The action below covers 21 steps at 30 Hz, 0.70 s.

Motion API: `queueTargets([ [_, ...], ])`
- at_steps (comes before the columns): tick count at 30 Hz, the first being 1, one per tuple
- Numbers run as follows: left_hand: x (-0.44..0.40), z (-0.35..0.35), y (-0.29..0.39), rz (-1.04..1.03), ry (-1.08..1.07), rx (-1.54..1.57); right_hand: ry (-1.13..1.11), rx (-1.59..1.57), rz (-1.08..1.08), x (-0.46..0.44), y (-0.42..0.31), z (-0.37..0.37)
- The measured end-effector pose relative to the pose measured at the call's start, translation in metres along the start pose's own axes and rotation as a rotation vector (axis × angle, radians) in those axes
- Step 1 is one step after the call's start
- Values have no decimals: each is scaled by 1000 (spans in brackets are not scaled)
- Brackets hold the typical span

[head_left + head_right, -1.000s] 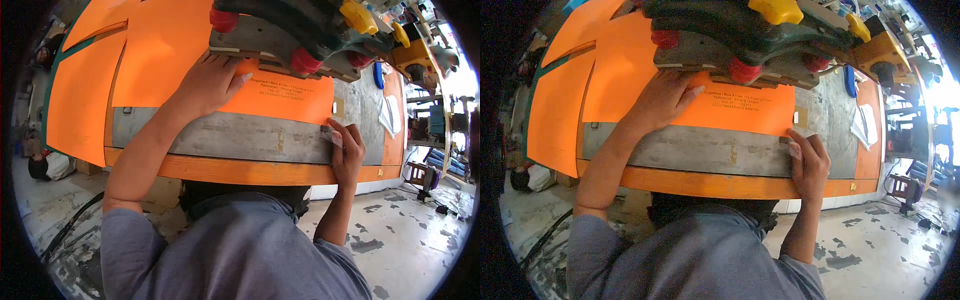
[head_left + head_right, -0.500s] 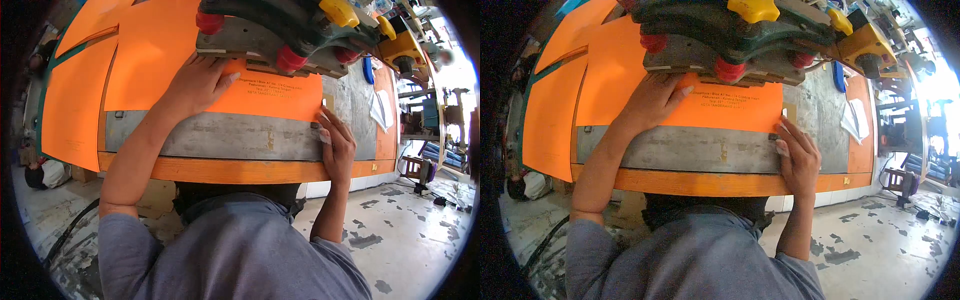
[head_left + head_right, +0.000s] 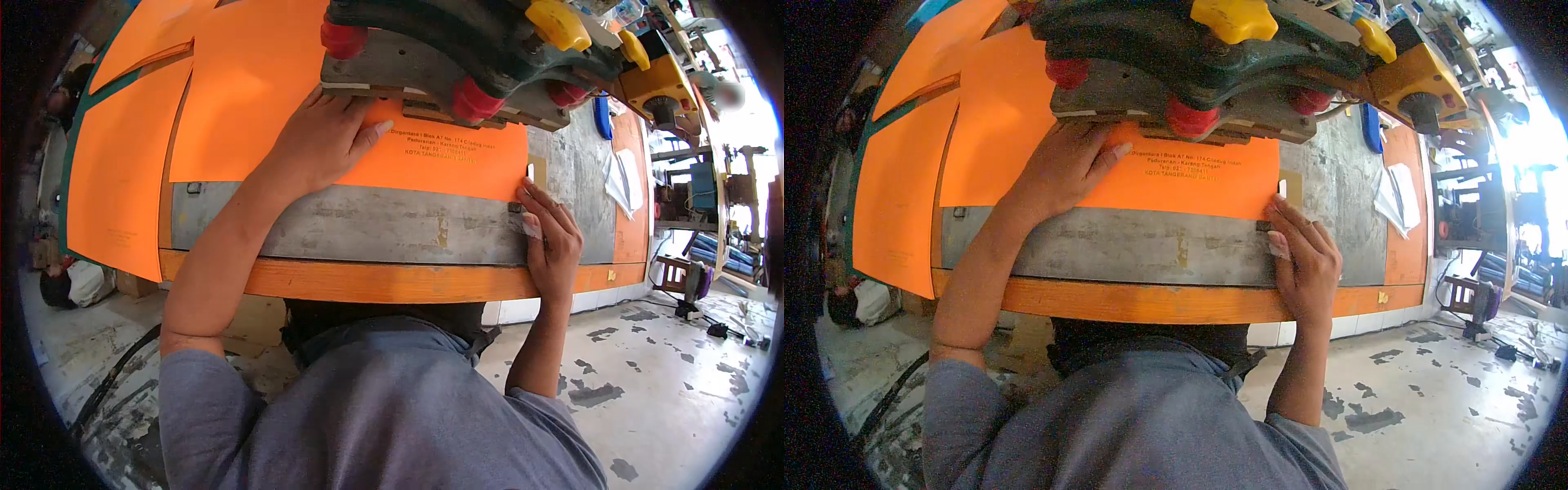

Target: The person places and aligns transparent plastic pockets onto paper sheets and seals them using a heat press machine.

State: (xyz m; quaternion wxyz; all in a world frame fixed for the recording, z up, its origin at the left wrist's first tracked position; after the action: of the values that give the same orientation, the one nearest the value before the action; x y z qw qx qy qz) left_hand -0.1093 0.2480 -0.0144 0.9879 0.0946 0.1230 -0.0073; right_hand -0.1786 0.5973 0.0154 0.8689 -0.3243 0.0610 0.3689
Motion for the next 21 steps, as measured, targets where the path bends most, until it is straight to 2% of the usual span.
queueTargets([
  [4,0,-1,0,-76,131,-22,-21,21,5,2,1,2],
  [9,-1,0,1,49,-109,-57,-5,-7,21,0,-1,0],
  [15,0,-4,0,-10,53,-58,-6,-15,4,-1,-3,0],
  [21,0,-1,0,0,-35,-54,-5,-27,10,-2,-3,0],
])
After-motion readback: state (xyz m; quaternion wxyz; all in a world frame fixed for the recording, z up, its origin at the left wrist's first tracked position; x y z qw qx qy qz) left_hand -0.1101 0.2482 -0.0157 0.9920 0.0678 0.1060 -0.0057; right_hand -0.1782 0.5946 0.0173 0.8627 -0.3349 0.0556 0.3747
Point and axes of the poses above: each hand's wrist, its own x-axis away from the middle knuckle, its own z-axis out of the back of the hand, y = z × x, the point moved 4 cm from there along -x, towards the middle knuckle, and after that the axes turned 6 degrees about -x, right-handed, at the moved point
